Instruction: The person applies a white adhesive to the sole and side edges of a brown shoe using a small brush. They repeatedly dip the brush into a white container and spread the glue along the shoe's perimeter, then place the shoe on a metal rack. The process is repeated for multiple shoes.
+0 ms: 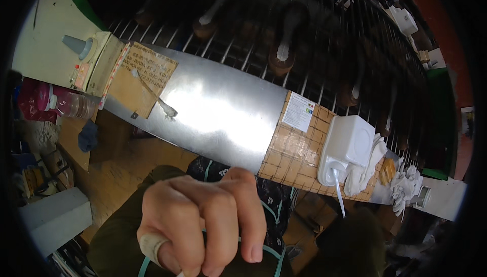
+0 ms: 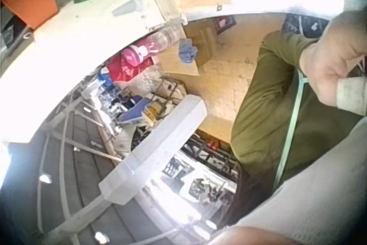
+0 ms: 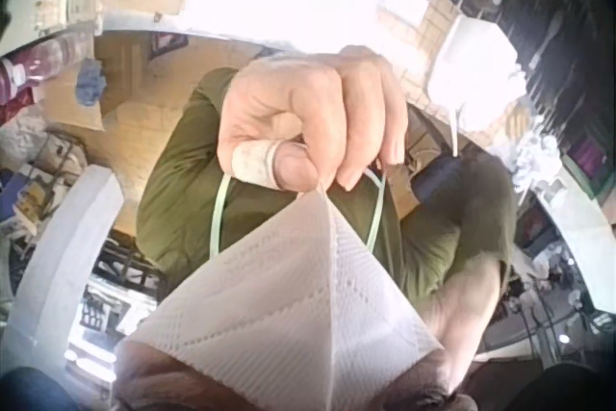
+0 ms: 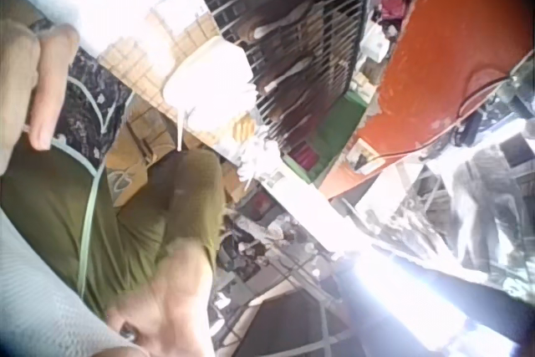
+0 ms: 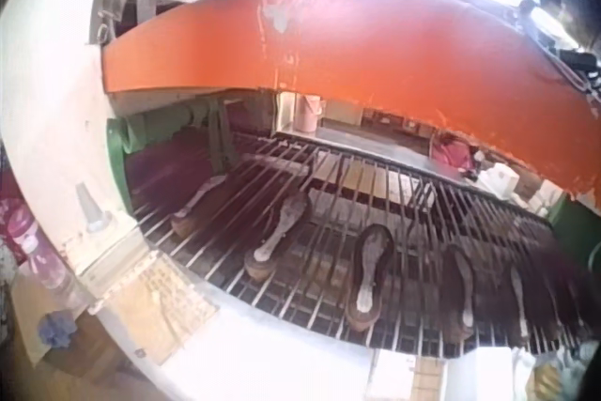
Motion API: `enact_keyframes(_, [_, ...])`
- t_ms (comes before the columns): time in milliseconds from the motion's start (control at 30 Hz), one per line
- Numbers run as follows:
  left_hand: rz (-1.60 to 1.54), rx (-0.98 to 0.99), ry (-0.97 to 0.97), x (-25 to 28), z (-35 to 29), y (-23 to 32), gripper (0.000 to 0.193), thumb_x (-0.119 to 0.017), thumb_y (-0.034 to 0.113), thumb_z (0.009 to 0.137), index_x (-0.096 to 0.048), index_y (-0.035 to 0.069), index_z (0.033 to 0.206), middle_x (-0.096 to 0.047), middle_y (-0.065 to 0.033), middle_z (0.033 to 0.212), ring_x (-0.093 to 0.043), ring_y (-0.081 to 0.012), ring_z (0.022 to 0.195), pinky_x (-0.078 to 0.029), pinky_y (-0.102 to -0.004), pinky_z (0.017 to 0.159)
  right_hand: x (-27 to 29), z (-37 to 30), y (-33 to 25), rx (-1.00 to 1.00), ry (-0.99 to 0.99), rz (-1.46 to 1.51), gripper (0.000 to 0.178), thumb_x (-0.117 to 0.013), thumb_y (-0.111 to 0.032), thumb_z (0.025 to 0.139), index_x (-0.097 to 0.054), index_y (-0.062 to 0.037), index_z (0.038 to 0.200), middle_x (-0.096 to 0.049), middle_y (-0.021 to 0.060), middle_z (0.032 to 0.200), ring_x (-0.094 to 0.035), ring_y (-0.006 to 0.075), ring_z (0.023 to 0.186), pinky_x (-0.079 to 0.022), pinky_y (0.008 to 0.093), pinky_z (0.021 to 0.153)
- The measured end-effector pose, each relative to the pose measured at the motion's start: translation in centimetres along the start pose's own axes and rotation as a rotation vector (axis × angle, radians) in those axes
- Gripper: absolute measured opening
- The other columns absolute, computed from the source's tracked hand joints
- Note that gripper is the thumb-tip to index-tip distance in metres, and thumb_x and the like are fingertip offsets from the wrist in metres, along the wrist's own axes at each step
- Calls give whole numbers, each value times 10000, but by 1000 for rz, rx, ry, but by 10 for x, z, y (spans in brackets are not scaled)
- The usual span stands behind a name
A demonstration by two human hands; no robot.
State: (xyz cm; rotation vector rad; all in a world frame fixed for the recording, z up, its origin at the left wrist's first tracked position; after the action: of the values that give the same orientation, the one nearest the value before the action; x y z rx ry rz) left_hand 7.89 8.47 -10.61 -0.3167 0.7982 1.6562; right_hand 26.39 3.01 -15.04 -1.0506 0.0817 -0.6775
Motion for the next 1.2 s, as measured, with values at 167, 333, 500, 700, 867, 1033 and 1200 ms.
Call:
enact_keyframes(167, [-143,-41,-164,0,11,-18,173,-564,212,909,-616,48,883,-617,-90,878,-572,-219,790,-437,-333,772,-72,68,58,-93,-92,-282,924,-621,-576,789,-181,-78,1430,-194,390,1400,-70,555,1339,-142,663,1047])
enact_keyframes(333, [38,481,-420,3,-7,6,225,-599,253,905,-646,54,997,-632,-98,975,-593,-274,906,-344,-381,860,-173,119,179,-235,-329,-726,1046,-599,-640,768,-95,-70,1487,-154,427,1413,-57,603,1324,-156,705,1016])
enact_keyframes(500, [182,787,-321,36,-54,-1,201,-624,149,868,-621,14,1017,-629,-96,985,-587,-223,951,-409,-345,887,-210,138,213,-329,-516,-900,1044,-695,-575,693,-197,-112,1486,-365,410,1313,-588,437,1035,-494,455,864])
enact_keyframes(700, [209,762,353,80,-85,-24,619,-634,316,847,-409,-8,1324,-579,-157,1133,-548,-242,1066,-390,-381,986,-128,169,164,-477,-382,-415,971,-702,-435,625,-332,-37,1429,-551,268,1235,-537,393,1156,-429,400,979])
enact_keyframes(867, [91,757,576,120,-87,-62,940,-681,416,821,-131,34,1480,-353,-195,1445,-358,-291,1342,-341,-422,1070,-21,86,79,-539,-458,392,1011,-744,-106,665,-163,-11,1487,-637,195,1031,-626,176,885,-465,251,791])
enact_keyframes(1033, [-116,773,231,90,-90,-99,1139,-817,475,650,-150,80,1485,-208,-102,1534,-289,-267,1380,-298,-468,1118,47,10,18,-587,-541,662,1007,-752,-122,640,-210,-64,1487,-579,224,1189,-540,254,1137,-356,319,1009])
enact_keyframes(1200, [-256,898,364,75,-162,-107,1218,-866,422,581,-109,177,1503,-219,-62,1532,-290,-259,1375,-285,-499,1125,94,-59,58,-684,-185,322,518,-678,-145,817,-500,-14,1286,-600,156,1135,-560,202,1051,-405,329,918])
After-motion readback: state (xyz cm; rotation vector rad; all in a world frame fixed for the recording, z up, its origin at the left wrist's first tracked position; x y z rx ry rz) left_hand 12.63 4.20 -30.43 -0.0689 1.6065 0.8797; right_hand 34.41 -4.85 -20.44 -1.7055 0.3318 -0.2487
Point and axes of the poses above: each hand's wrist, its own z-axis towards the middle knuckle, its own x-axis out of the back of the hand, y = z × x, the point moved 2 cm from there along z, towards the middle knuckle
